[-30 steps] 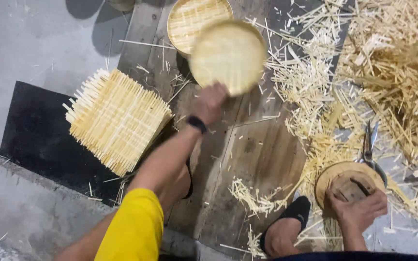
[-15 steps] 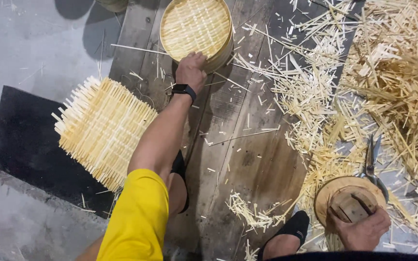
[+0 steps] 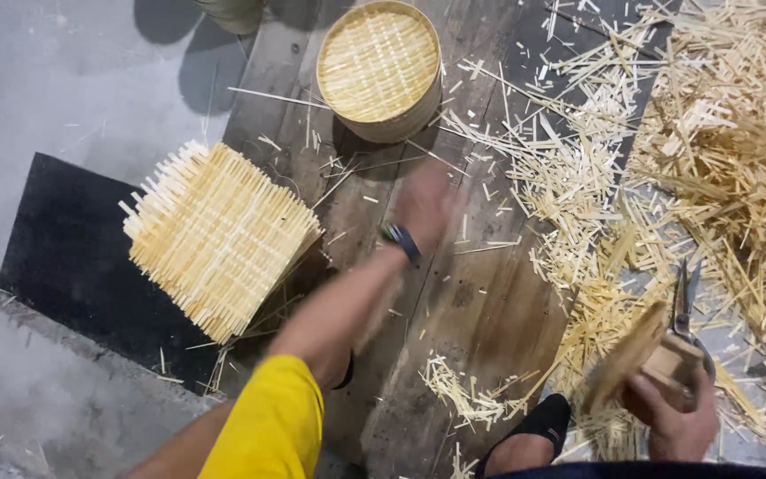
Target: Trimming and shaping bamboo strips around a circular frame using scissors, a wooden mold, and a mallet to manufacture a bamboo container.
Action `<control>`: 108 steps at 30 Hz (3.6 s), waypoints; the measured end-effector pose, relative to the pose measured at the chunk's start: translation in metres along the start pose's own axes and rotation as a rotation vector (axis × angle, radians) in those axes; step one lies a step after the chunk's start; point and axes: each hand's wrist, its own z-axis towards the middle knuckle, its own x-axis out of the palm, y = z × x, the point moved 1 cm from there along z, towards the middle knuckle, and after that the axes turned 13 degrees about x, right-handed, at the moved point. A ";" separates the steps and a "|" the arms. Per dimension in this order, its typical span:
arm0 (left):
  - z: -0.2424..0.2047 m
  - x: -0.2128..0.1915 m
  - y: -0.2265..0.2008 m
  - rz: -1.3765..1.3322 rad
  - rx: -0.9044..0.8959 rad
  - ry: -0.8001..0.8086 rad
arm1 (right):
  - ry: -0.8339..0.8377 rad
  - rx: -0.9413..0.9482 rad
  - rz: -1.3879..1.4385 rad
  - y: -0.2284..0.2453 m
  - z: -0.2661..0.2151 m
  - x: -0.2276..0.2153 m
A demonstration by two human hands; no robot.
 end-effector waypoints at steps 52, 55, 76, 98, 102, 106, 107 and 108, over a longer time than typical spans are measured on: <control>-0.217 0.036 0.032 -0.575 -0.949 0.219 | 0.246 0.023 -0.059 -0.026 -0.008 0.104; -0.223 0.029 0.028 -0.741 -1.007 0.209 | 0.131 -0.045 -0.226 -0.033 -0.013 0.101; -0.141 -0.024 -0.041 -0.250 -0.949 0.222 | -0.842 -0.081 -0.201 -0.142 0.172 -0.204; -0.193 -0.080 0.056 -0.394 -0.657 -0.064 | -0.498 -0.394 -0.625 -0.142 -0.020 -0.203; -0.139 -0.084 -0.040 -0.355 -0.475 -0.045 | -0.458 -0.351 -0.400 -0.113 -0.027 -0.228; -0.140 -0.077 -0.051 -0.383 -0.470 -0.020 | -0.356 -0.259 -0.799 -0.104 -0.008 -0.247; -0.136 -0.072 -0.056 -0.426 -0.456 -0.039 | -0.442 -0.221 -0.564 -0.110 0.002 -0.260; -0.140 -0.078 -0.061 -0.456 -0.455 -0.030 | -0.507 -0.150 -0.330 -0.129 -0.003 -0.268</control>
